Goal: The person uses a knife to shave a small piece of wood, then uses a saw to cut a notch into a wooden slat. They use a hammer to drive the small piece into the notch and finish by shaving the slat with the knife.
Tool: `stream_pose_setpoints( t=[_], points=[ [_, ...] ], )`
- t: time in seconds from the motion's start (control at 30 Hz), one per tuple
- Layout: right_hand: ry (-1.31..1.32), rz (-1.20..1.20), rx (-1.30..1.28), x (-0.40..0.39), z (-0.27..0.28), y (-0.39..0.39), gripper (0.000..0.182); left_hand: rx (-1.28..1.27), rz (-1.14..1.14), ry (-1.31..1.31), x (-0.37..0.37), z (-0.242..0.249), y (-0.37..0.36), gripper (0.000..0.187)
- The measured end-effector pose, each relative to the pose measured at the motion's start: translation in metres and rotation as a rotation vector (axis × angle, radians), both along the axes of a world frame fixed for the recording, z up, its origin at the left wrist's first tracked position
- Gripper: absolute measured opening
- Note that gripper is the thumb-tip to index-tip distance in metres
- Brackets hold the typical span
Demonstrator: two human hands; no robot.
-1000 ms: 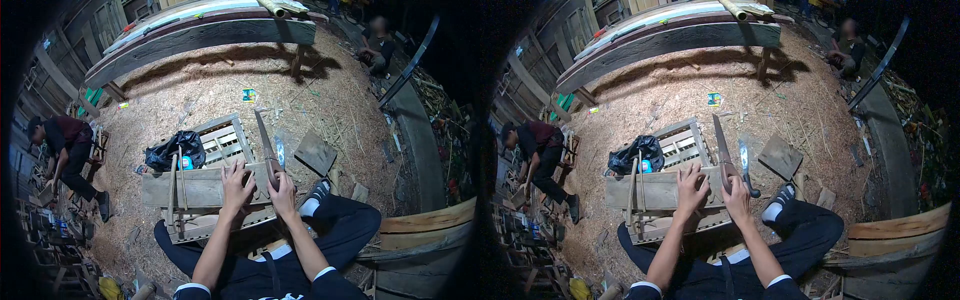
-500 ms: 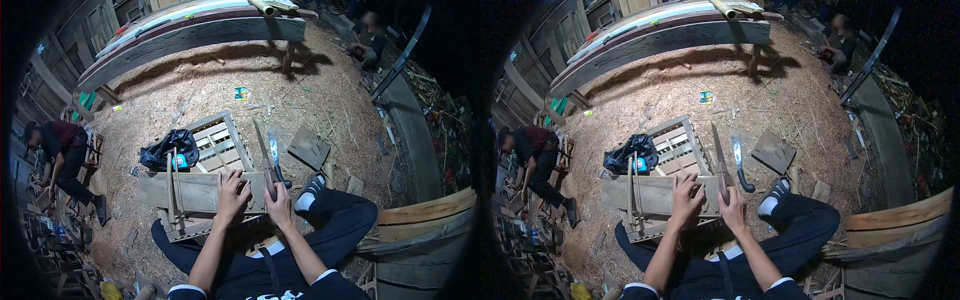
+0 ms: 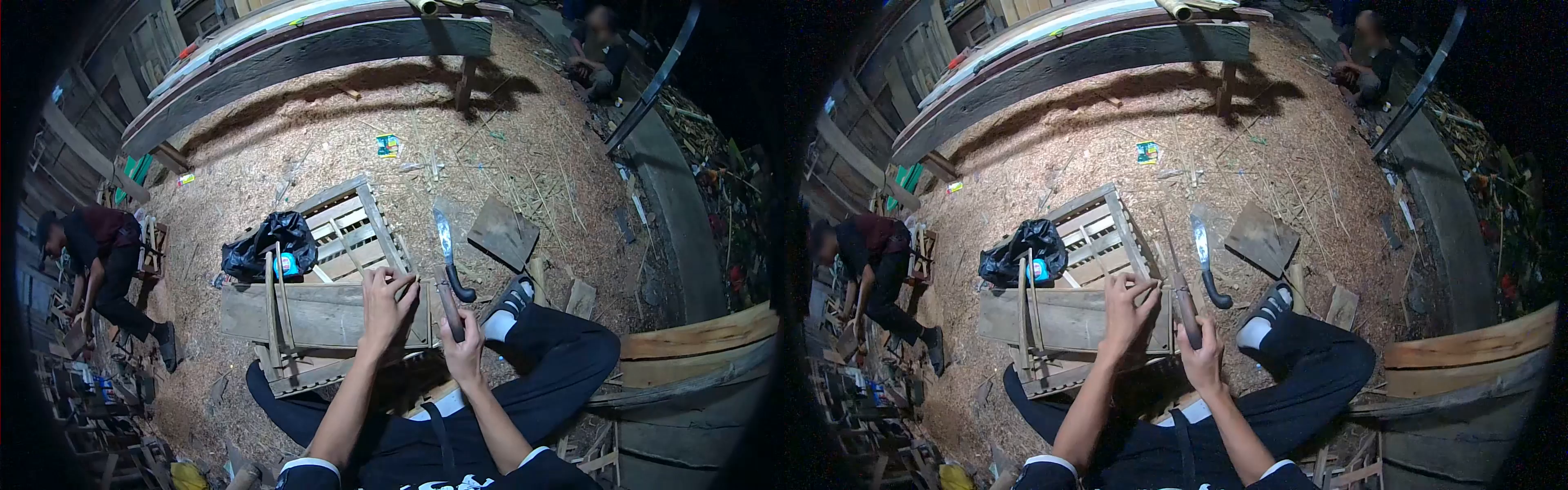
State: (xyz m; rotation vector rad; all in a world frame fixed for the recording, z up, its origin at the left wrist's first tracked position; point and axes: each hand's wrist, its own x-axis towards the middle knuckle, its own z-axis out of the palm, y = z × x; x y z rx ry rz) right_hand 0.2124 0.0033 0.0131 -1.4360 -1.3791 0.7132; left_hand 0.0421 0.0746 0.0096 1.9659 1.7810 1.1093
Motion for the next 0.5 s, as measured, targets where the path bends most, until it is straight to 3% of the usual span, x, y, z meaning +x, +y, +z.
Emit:
stream_pose_setpoints(
  t=[0.07, 0.27, 0.5],
  points=[
    [0.0, 0.004, -0.019, 0.001, -0.003, -0.004, 0.028, -0.075, 0.006, 0.124, -0.002, 0.012, -0.008, 0.025],
    [-0.024, 0.007, -0.043, 0.002, 0.002, -0.007, 0.031, 0.016, -0.038, 0.079, -0.006, 0.0, -0.017, 0.022],
    [0.091, 0.01, -0.083, 0.0, 0.016, -0.012, 0.028, -0.08, -0.034, 0.091, 0.001, 0.006, -0.004, 0.024]
  ],
)
